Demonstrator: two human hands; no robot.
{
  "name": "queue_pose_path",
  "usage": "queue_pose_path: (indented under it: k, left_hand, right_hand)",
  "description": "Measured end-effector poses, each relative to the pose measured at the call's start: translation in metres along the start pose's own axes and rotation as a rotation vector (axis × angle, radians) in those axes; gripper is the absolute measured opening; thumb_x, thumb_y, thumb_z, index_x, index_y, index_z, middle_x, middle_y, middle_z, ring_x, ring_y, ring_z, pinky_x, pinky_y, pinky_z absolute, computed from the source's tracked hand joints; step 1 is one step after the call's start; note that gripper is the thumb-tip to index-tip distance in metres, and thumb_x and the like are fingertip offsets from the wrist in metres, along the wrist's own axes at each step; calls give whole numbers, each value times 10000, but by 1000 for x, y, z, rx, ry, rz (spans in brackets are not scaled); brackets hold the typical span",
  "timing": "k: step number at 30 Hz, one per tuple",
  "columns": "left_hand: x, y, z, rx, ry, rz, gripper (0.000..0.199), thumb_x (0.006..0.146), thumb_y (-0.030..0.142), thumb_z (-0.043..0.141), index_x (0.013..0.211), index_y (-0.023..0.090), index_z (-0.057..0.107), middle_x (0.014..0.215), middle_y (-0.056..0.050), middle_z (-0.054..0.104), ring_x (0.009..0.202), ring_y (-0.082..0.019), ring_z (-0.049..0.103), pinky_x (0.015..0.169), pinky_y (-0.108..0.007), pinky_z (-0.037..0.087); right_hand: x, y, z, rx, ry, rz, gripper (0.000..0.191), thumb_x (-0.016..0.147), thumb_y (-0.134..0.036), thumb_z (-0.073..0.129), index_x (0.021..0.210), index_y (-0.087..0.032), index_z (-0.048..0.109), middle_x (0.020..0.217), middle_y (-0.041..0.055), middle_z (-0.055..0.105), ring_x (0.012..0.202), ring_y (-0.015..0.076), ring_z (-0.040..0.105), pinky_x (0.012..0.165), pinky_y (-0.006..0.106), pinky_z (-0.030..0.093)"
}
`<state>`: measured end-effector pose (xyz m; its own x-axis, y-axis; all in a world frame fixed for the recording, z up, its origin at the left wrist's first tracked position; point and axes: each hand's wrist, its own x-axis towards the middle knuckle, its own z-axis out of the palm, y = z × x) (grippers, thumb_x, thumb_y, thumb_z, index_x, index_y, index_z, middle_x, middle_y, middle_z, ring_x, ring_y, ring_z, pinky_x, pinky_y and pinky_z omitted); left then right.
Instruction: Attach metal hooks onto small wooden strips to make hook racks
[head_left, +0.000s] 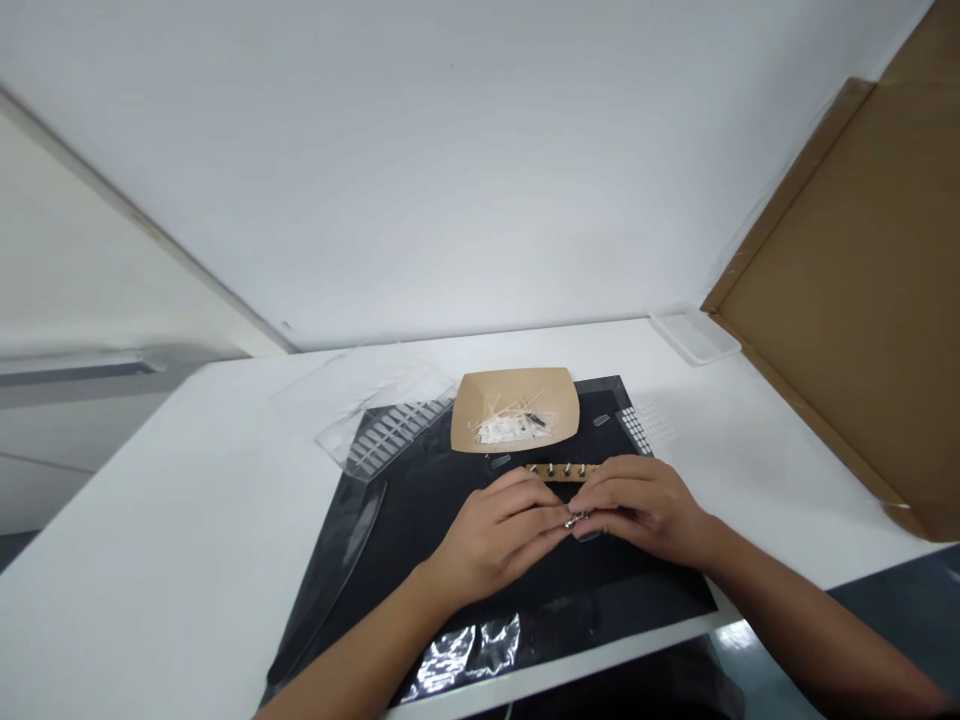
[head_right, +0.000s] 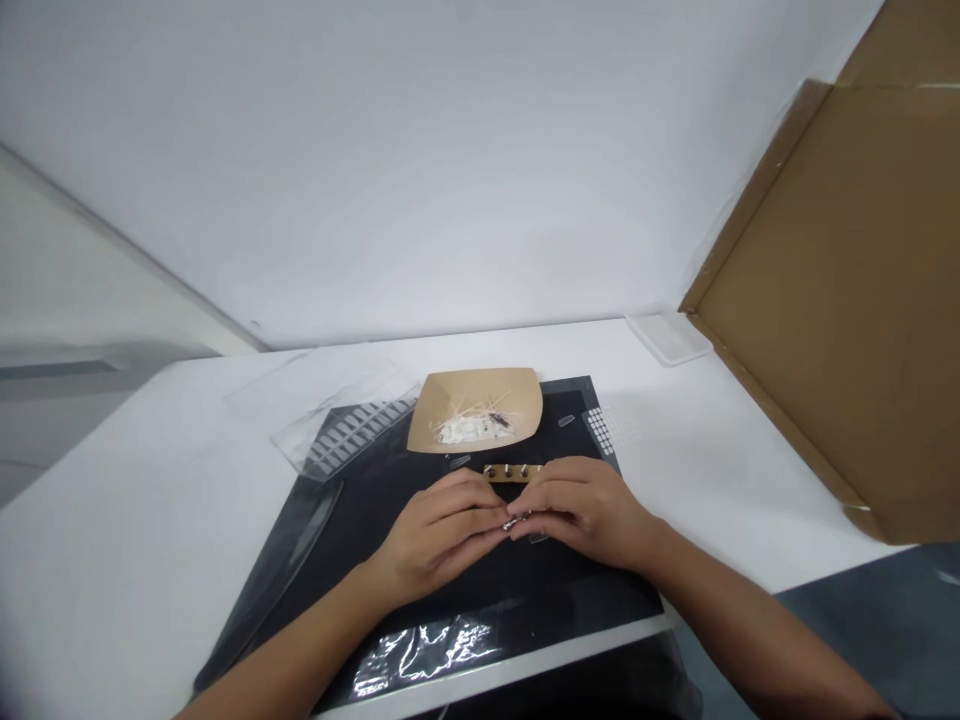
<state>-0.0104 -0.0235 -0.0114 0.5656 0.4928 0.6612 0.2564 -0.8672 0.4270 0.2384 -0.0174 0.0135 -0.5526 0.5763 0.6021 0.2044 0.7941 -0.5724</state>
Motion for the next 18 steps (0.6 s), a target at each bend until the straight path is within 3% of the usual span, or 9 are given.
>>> queue_pose_path:
  k: [9,14,18]
  left_hand:
    - [1,1,0,-29,-6,15,273,941,86,738,1195,173,688,992,-72,749,901,-181,702,848,-354,622]
    - [5,3,0,-97,2,29,244,927,115,765,1151,171,687,965,-72,748,864,-177,709,844,-369,625]
    - [7,4,0,-144,12,14,205,922,139,786,1103,173,696,936,-69,748,848,-176,707,817,-360,622]
  right_hand:
    - [-3,4,1,-73,49,-29,101,1000,-313,759,945,-229,757,875,10,786,810,152,734,756,294,582]
    - [0,2,2,-121,73,-55,146,1018,-240,728,873,-230,713,813,-17,792,731,141,731,751,319,536]
    - [-1,1,4,-133,104,-66,158,997,-283,766,860,-224,712,799,-18,786,713,136,720,740,313,534]
